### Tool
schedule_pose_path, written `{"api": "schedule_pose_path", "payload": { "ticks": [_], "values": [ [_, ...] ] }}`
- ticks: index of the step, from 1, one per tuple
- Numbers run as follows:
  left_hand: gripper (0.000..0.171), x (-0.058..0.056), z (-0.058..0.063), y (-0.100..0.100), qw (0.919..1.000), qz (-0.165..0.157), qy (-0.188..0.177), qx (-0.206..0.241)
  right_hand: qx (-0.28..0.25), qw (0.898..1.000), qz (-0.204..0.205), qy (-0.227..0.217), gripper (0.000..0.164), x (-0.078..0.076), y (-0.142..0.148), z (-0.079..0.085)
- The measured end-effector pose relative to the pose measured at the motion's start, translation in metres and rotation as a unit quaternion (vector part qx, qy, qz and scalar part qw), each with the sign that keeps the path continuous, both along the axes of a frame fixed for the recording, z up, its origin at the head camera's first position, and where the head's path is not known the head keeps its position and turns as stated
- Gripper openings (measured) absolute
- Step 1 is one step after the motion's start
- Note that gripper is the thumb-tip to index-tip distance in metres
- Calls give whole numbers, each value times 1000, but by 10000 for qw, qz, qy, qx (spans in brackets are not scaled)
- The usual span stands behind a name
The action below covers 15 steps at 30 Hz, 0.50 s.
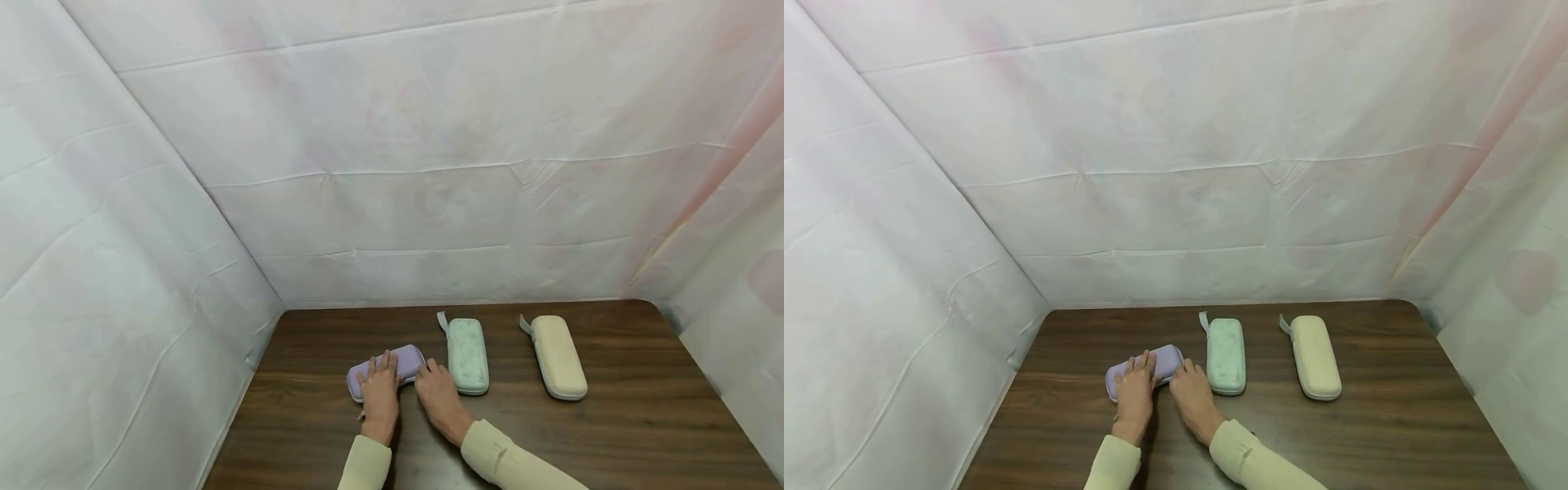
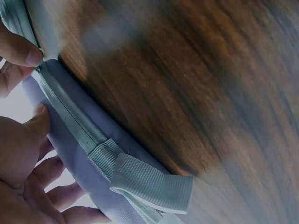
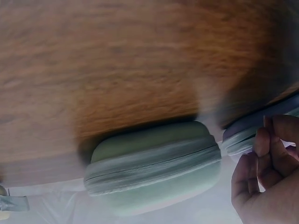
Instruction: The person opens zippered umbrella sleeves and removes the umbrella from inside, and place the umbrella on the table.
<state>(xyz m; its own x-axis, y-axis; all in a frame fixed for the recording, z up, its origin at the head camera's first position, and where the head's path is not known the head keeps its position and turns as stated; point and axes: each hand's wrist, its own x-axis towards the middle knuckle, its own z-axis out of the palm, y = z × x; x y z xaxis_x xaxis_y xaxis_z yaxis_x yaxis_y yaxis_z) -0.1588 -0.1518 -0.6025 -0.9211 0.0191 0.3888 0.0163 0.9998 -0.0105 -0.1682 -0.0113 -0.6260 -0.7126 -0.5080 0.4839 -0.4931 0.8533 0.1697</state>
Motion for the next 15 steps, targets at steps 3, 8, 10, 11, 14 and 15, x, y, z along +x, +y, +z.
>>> {"api": "schedule_pose_path", "payload": {
  "ticks": [3,8,10,11,14,15],
  "values": [
    [50,-1,-1,2,10000,64,-45,-22,1,10000,-12,-69,7,1,-2,0],
    [50,-1,-4,2,9999,86,-52,-66,-85,9999,9,73,10,1,-5,-2],
    [50,-1,-4,1,10000,10,25,-54,-127,9997,15,184,12,0,-5,-3],
    [50,-2,-4,0,10000,-45,76,8,-138,9997,11,211,13,-1,-5,-3],
    [51,-3,-2,-5,9992,-203,247,246,-138,9998,1,172,15,-1,-3,-3],
    [51,-3,0,-7,9986,-281,279,339,-129,9998,-1,124,15,-1,-3,-3]
  ]
}}
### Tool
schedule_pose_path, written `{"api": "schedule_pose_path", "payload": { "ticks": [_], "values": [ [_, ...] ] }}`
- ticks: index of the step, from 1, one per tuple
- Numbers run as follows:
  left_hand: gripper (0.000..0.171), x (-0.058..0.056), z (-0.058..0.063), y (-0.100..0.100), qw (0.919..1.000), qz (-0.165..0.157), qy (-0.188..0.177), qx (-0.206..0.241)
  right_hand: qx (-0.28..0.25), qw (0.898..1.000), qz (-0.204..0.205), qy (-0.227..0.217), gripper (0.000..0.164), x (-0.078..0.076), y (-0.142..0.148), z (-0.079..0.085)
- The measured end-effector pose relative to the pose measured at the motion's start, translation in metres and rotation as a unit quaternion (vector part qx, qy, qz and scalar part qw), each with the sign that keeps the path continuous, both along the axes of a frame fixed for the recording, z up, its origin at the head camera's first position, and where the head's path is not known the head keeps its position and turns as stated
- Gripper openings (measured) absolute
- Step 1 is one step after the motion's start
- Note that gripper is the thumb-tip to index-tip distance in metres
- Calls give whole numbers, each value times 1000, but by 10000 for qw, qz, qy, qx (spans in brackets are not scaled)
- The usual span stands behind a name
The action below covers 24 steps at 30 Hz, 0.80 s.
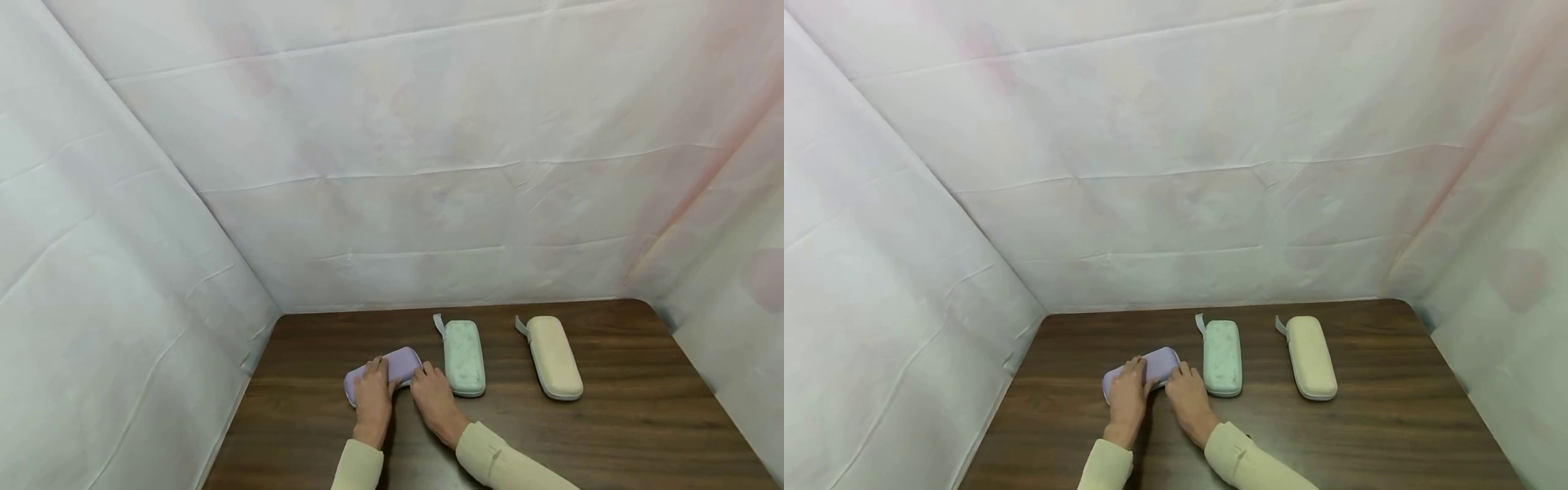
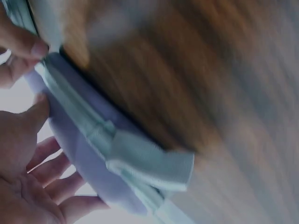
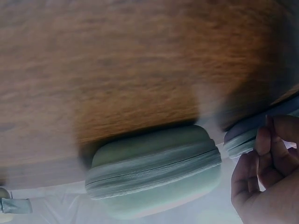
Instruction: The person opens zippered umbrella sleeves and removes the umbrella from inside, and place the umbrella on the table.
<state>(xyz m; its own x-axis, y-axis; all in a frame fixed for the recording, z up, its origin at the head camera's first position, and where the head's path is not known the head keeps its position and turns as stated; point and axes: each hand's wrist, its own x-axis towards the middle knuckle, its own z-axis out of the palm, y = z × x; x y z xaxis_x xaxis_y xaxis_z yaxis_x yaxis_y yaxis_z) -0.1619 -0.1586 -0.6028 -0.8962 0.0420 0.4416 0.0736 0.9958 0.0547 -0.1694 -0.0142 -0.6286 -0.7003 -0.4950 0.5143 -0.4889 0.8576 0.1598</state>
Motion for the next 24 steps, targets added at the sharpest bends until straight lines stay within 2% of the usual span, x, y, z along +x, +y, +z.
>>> {"api": "schedule_pose_path", "payload": {
  "ticks": [7,10,17,24],
  "values": [
    [40,0,20,-17,9965,-767,-158,302,216,9990,-112,-376,9,1,0,1],
    [38,-1,24,-22,9948,-947,-222,307,241,9983,-168,-510,9,1,-1,1],
    [40,2,16,-23,9971,-748,-155,-38,202,9986,-137,-471,7,1,-7,-1],
    [42,0,7,-16,9992,-390,-15,21,93,9990,-78,-428,5,4,-15,-4]
  ]
}}
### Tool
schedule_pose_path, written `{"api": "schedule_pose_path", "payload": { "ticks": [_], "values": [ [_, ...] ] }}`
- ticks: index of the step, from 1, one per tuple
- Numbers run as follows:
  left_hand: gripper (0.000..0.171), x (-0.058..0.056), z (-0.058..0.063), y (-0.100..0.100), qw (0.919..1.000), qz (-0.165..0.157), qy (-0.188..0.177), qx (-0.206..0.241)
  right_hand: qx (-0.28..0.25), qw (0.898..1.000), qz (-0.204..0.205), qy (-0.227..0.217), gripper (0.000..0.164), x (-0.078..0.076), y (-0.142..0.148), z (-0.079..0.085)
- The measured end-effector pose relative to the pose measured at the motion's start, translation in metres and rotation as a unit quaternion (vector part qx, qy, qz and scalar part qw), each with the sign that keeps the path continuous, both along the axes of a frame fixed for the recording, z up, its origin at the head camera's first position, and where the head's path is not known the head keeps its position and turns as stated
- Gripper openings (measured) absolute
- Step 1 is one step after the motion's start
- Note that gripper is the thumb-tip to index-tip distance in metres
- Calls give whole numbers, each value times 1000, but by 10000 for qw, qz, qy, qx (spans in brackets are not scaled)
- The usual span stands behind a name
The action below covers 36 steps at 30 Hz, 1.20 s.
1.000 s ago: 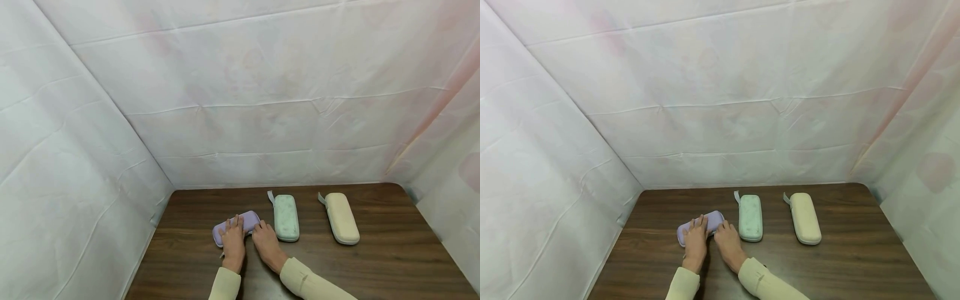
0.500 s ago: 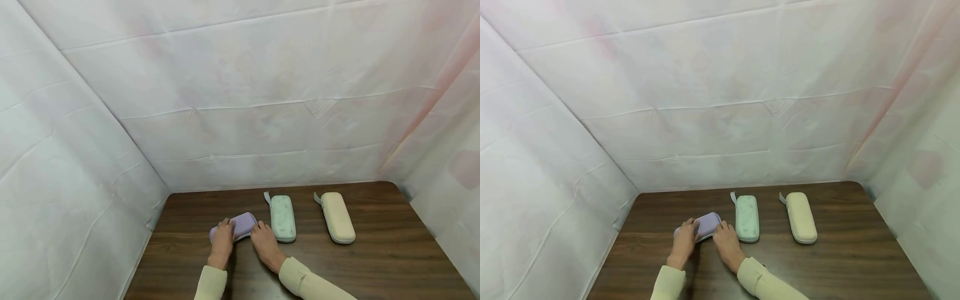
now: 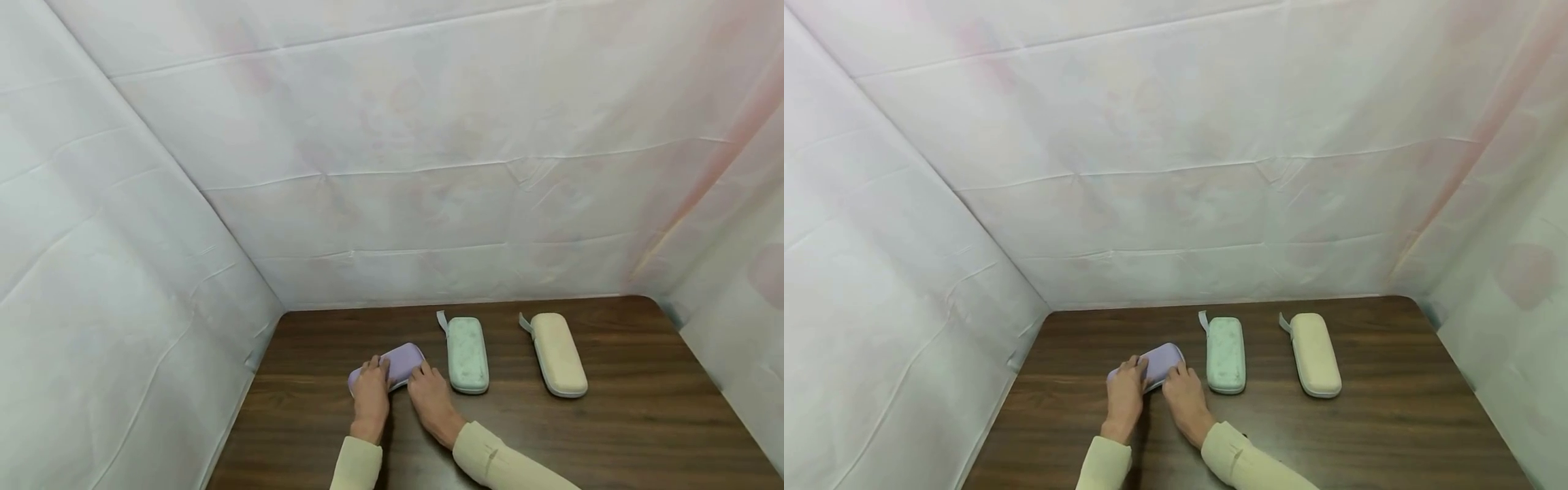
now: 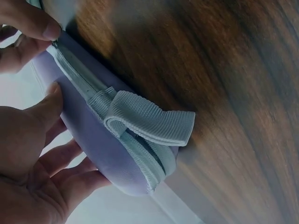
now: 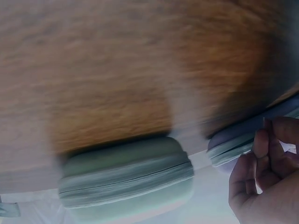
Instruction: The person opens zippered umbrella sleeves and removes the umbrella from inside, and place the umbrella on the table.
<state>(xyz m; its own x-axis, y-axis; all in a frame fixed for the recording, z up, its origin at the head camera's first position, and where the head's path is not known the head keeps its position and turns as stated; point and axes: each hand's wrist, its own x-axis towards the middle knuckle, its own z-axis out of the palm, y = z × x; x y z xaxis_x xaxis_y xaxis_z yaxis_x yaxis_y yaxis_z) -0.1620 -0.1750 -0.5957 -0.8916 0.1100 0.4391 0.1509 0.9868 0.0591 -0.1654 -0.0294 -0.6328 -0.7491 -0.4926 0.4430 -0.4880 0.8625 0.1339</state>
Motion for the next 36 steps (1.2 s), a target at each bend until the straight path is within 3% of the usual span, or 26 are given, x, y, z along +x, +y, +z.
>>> {"api": "schedule_pose_path", "payload": {
  "ticks": [4,11,20,29,36],
  "values": [
    [43,0,0,2,9999,108,-64,81,13,10000,71,-50,6,4,-5,3],
    [40,2,4,2,9998,37,-32,216,-77,9990,69,436,6,6,-12,3],
    [34,3,20,-5,9978,-645,60,-166,-125,9992,-10,383,8,9,-12,6],
    [41,6,18,-4,9985,-319,-282,-344,-166,9989,75,428,5,11,-22,5],
    [40,5,22,-5,9969,-577,-477,-242,-131,9994,40,311,5,15,-30,3]
  ]
}}
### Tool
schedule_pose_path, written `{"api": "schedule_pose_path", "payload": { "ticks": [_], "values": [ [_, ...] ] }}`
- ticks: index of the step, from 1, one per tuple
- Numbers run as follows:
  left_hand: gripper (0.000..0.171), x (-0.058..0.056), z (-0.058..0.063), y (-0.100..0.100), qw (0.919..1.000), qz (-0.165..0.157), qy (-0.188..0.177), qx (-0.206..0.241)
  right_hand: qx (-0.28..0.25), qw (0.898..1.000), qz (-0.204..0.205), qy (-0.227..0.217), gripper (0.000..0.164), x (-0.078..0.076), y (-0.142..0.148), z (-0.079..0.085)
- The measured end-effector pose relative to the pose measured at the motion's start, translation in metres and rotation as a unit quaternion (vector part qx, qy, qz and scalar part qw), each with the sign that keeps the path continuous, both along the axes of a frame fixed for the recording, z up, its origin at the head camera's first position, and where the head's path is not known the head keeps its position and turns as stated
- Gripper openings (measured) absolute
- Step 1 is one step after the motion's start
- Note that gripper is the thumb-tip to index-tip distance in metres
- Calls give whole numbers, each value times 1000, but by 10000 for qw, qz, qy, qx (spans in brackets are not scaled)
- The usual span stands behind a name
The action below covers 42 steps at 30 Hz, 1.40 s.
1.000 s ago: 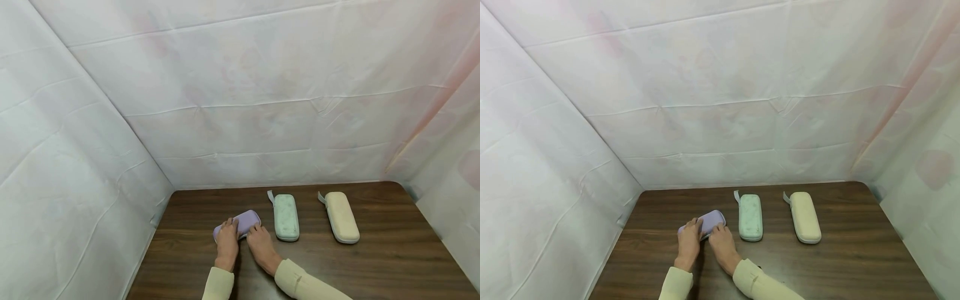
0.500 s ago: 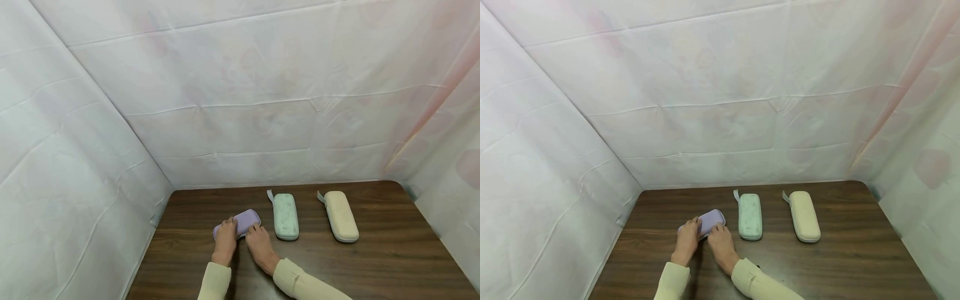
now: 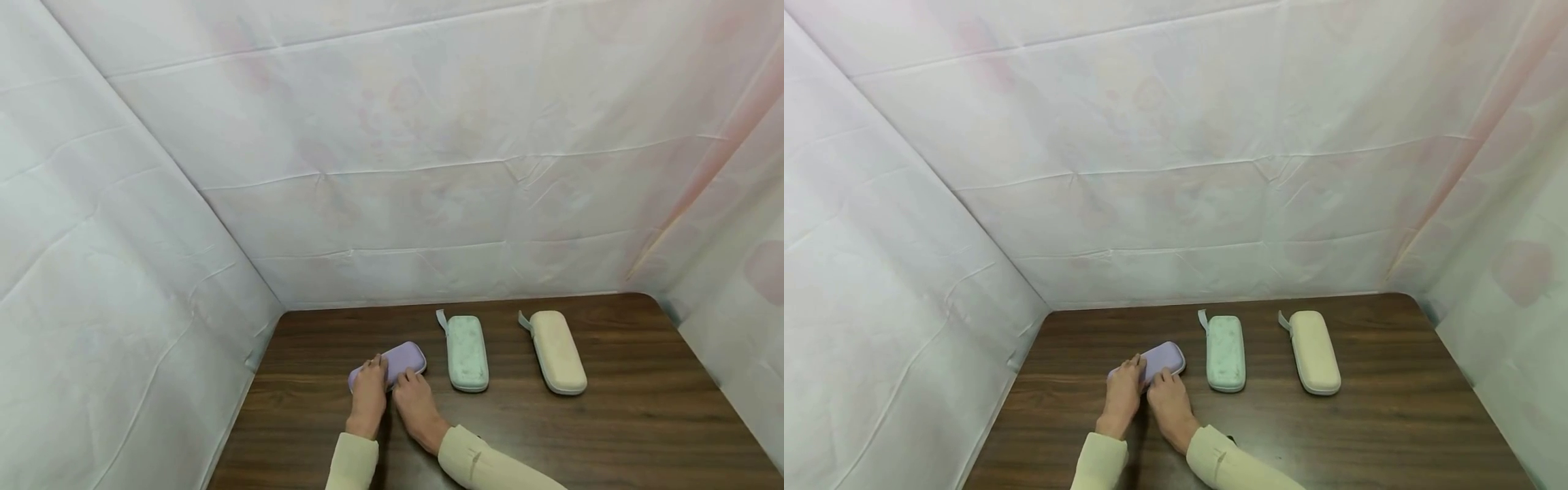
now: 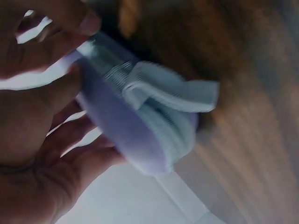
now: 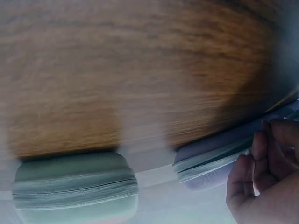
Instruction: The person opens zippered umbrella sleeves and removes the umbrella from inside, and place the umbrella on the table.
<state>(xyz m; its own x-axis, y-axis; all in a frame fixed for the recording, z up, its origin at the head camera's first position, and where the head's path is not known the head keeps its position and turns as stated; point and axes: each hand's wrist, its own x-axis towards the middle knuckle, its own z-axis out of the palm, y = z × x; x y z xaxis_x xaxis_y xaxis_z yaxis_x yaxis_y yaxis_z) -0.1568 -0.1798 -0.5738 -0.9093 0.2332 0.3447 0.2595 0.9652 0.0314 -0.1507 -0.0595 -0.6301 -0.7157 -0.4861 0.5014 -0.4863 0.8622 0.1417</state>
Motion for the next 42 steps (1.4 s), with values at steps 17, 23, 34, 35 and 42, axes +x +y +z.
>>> {"api": "schedule_pose_path", "payload": {
  "ticks": [17,23,34,35,42],
  "values": [
    [35,-2,-4,-7,9995,-147,265,-89,21,9995,312,67,10,3,-10,-1],
    [38,-1,-5,-6,9993,-42,351,-100,-118,9991,387,109,10,3,-13,-2],
    [40,-3,-8,-10,9991,-6,360,-236,57,9992,395,-63,13,6,-15,-2],
    [41,-3,-8,-11,9992,-26,346,-193,73,9991,418,-88,13,6,-15,-3],
    [43,-1,-8,-14,9998,14,164,67,278,9985,456,-106,16,5,-14,-2]
  ]
}}
